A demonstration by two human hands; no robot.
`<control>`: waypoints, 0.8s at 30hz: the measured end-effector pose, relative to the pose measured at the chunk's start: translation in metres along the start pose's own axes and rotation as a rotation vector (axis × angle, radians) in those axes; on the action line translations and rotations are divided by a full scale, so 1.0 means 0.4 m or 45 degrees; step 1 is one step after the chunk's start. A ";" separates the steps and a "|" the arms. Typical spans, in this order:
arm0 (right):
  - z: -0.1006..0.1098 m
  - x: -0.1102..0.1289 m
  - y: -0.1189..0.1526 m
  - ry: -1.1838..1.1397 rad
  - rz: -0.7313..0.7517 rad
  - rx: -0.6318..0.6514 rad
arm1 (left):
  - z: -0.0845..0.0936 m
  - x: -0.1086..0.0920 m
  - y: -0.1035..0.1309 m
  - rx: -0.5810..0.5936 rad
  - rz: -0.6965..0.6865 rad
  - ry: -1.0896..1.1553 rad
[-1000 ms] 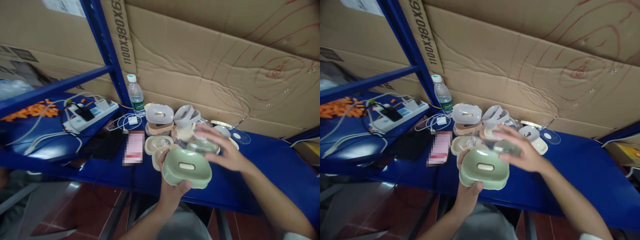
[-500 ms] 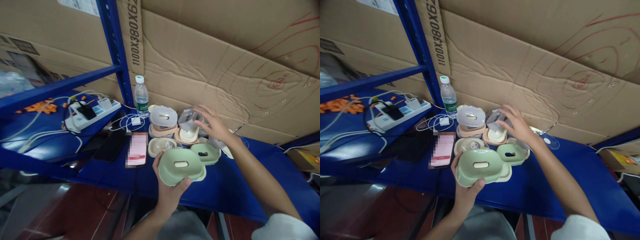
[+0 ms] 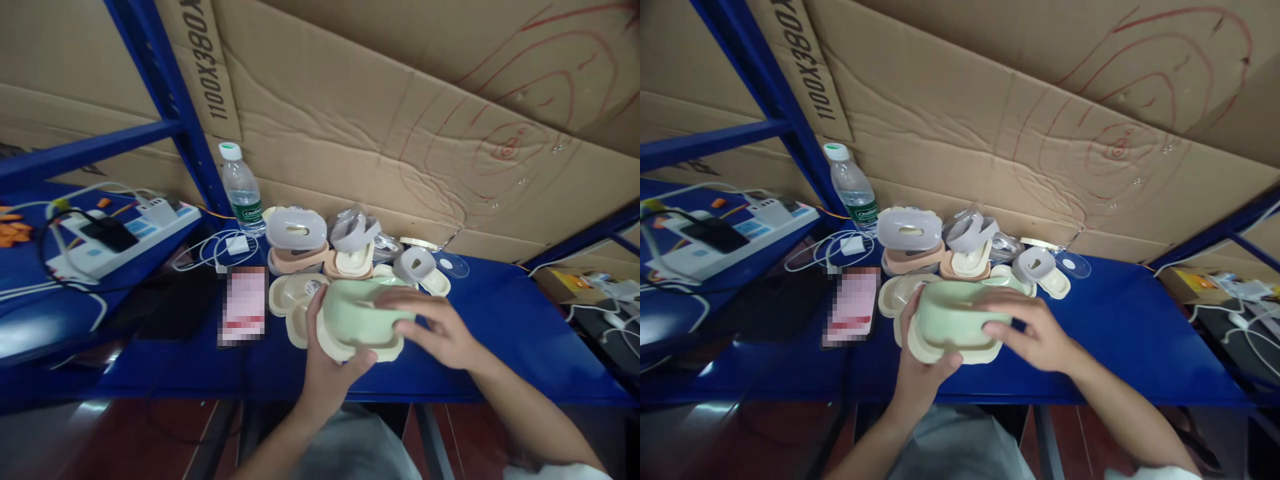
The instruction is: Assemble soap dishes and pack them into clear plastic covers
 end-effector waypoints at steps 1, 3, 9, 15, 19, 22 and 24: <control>0.029 -0.038 0.008 0.063 -0.102 -0.135 | -0.003 0.002 -0.003 0.017 0.029 0.020; 0.093 -0.125 0.016 0.288 -0.316 -0.431 | -0.002 0.006 -0.006 0.010 0.063 0.055; 0.147 -0.375 -0.085 0.588 -0.522 -0.504 | -0.009 0.002 0.010 0.039 0.051 -0.030; 0.080 -0.471 -0.136 0.557 -0.418 -0.324 | -0.014 -0.016 0.025 0.093 0.071 0.019; 0.078 -0.415 -0.081 0.641 -0.299 -0.237 | -0.011 -0.006 0.014 0.073 0.154 0.038; 0.062 -0.286 -0.008 0.578 -0.169 -0.184 | -0.017 0.006 0.012 0.069 0.168 0.079; 0.012 -0.180 0.042 0.473 -0.016 0.046 | -0.024 0.013 0.015 0.068 0.153 0.109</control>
Point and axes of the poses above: each hand's wrist, its own y-axis away from the middle knuckle, its own z-axis out of the back of the hand, x = y × z, the point moved 5 cm from there along -y, towards the middle knuckle, and after that the axes turned 10 degrees about y, right-handed, at the moved point
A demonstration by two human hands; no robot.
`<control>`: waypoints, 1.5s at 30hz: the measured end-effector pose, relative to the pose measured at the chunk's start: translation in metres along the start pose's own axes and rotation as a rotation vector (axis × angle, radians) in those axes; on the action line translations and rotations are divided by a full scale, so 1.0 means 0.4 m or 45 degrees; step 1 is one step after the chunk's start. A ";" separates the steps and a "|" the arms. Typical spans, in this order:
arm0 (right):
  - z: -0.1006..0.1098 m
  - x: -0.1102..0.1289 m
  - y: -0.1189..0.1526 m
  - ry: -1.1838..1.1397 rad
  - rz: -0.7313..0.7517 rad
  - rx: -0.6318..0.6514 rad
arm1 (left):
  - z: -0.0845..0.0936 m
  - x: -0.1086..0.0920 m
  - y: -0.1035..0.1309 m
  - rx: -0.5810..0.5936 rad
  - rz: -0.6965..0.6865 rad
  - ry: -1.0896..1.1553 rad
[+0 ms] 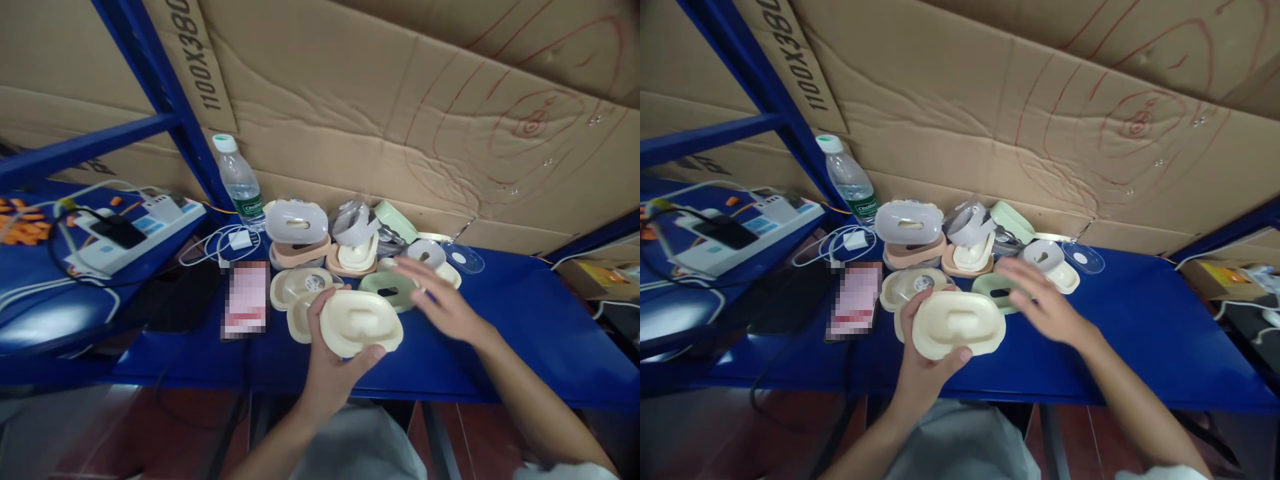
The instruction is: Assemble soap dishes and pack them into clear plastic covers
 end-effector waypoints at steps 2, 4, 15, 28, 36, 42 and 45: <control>-0.016 0.101 0.043 -0.035 0.158 0.131 | -0.006 0.003 0.002 0.001 -0.042 0.025; -0.022 0.157 0.069 -0.015 0.228 0.092 | -0.011 -0.001 0.002 0.032 -0.082 0.021; -0.024 -0.065 0.056 0.389 -0.109 -0.387 | 0.000 -0.076 0.011 0.460 -0.587 -1.072; -0.082 -0.045 0.083 0.275 -0.093 -0.214 | 0.051 -0.048 0.014 0.477 -0.750 -1.399; -0.028 -0.019 0.081 0.256 -0.061 -0.489 | 0.105 -0.086 0.025 0.045 -0.755 -1.353; -0.045 0.002 0.078 0.231 -0.041 -0.354 | 0.069 -0.064 0.050 0.370 -0.617 -1.283; -0.078 0.025 0.069 0.281 0.047 -0.179 | 0.020 -0.027 0.073 0.633 -0.533 -1.457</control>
Point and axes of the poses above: each hand's wrist, its own y-axis away from the middle knuckle, its own z-axis out of the back of the hand, x = y × z, the point moved 5 cm from there along -y, towards the middle knuckle, and after that the axes turned 10 degrees about y, right-handed, at the moved point
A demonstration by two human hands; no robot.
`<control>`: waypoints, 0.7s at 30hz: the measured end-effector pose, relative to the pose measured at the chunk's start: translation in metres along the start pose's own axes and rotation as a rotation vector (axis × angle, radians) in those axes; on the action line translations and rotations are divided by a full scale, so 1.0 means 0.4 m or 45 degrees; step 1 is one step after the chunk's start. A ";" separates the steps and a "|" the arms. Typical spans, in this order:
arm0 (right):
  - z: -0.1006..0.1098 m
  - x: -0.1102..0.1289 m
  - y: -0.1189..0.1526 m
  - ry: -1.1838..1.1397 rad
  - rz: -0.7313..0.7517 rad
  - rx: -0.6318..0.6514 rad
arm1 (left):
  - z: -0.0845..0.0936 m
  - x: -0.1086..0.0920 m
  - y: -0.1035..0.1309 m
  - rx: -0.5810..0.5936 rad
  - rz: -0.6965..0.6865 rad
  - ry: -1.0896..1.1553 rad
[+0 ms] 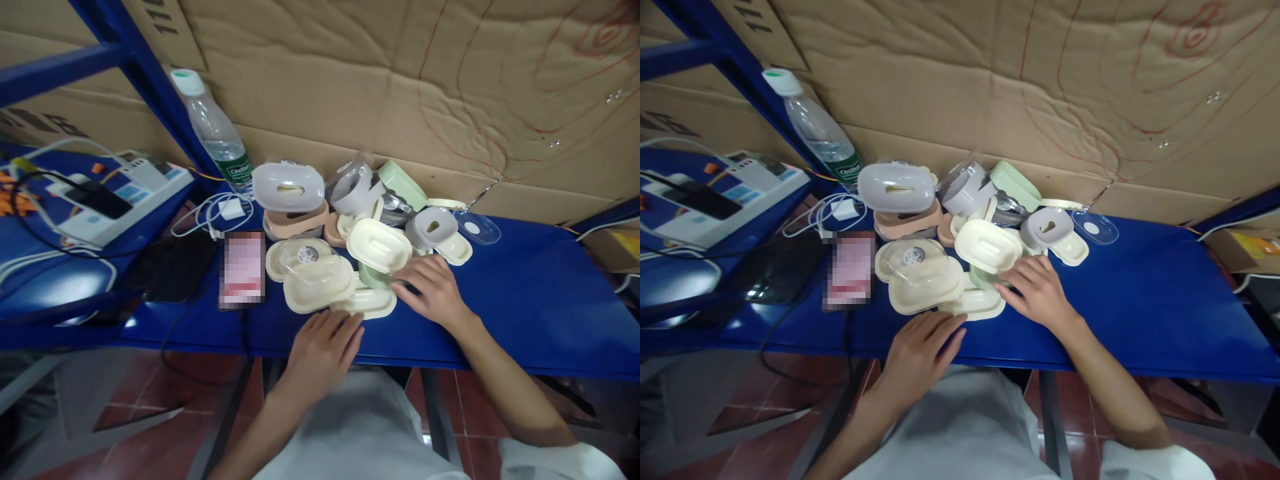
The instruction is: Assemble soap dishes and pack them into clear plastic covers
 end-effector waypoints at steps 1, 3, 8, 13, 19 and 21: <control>-0.007 0.006 -0.002 0.027 0.017 0.035 | -0.014 -0.011 -0.001 0.073 -0.014 -0.041; -0.016 0.015 -0.005 0.080 0.025 0.087 | -0.031 -0.029 -0.001 0.184 -0.056 -0.074; -0.005 0.030 -0.010 0.116 0.033 0.023 | 0.029 -0.021 -0.003 -0.005 -0.104 -0.146; 0.055 -0.146 0.028 0.199 -0.251 -0.108 | 0.077 0.062 -0.003 -0.154 -0.066 -0.383; 0.094 -0.469 0.196 0.518 -1.089 0.041 | 0.048 0.118 -0.011 -0.124 -0.124 -0.204; 0.073 -0.481 0.213 0.493 -1.109 0.159 | 0.043 0.118 -0.020 -0.132 -0.144 -0.183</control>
Point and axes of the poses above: each hand's wrist, its own y-axis away from the middle knuckle, its own z-axis out of the back of the hand, x = y × z, the point moved 5 cm from there along -y, towards the middle knuckle, and after that the axes turned 10 degrees about y, right-handed, at the moved point
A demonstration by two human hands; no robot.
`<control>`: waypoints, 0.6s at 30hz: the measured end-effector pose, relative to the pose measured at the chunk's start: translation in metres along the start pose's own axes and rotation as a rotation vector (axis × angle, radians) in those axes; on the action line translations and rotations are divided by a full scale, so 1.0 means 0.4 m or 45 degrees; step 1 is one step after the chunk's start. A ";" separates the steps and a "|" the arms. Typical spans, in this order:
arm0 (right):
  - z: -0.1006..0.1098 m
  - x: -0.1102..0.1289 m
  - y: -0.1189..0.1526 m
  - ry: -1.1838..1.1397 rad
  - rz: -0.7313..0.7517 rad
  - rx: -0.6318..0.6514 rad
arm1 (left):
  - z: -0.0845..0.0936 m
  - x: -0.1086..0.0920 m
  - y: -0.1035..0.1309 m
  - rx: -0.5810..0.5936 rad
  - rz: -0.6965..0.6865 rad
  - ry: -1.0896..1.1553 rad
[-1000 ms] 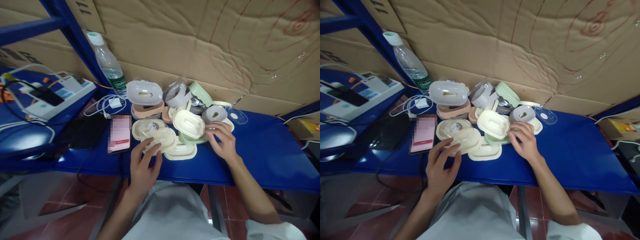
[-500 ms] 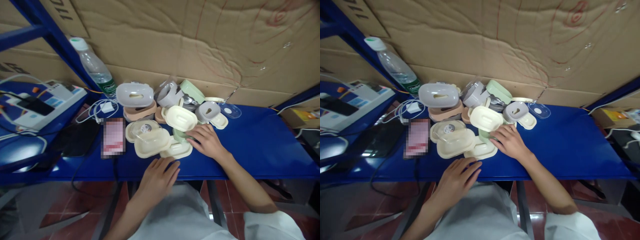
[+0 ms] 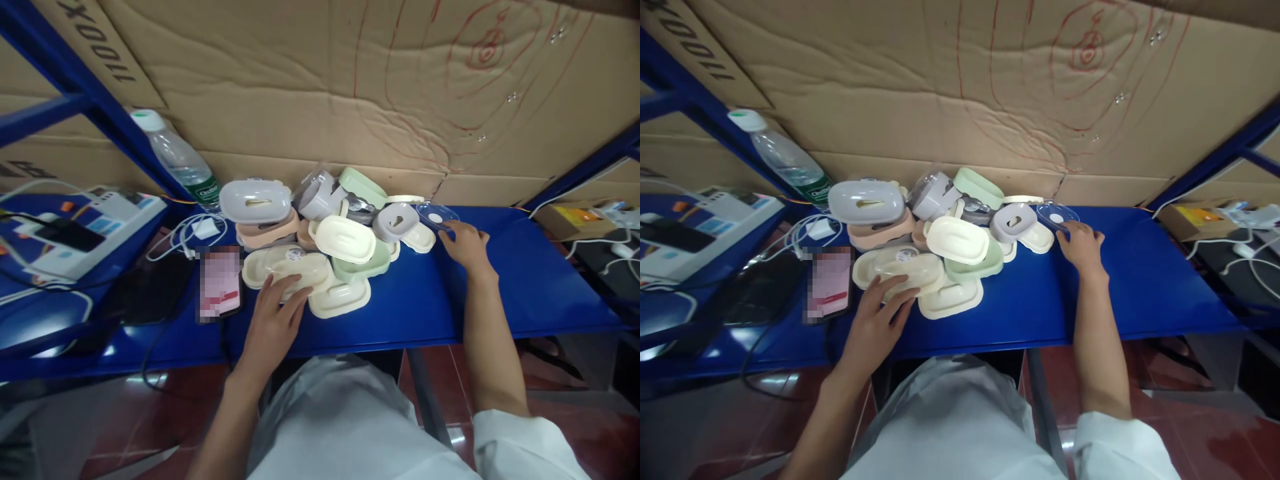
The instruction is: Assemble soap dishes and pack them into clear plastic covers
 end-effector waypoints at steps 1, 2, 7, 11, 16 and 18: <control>-0.003 0.012 0.005 -0.012 0.024 0.005 | 0.000 0.000 -0.004 -0.014 0.008 -0.008; 0.001 0.033 0.011 -0.047 0.059 -0.036 | 0.002 0.001 -0.006 -0.031 0.030 -0.025; 0.075 0.184 0.063 -0.322 0.324 -0.405 | 0.023 0.013 0.009 -0.121 0.195 -0.065; 0.110 0.307 0.131 -0.477 0.663 -0.461 | 0.037 0.022 0.029 -0.141 0.271 -0.103; 0.098 0.421 0.204 -0.458 1.035 -0.338 | 0.045 0.006 0.027 -0.126 0.236 -0.110; 0.086 0.447 0.219 -0.422 1.092 -0.282 | 0.048 -0.011 0.025 -0.131 0.213 -0.059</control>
Point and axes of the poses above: each hand's wrist, its own y-axis away from the middle knuckle, its own z-axis out of the back of the hand, x = y × z, the point moved 5 cm from there along -y, towards the middle knuckle, and after that the axes turned 10 degrees about y, right-handed, at the moved point
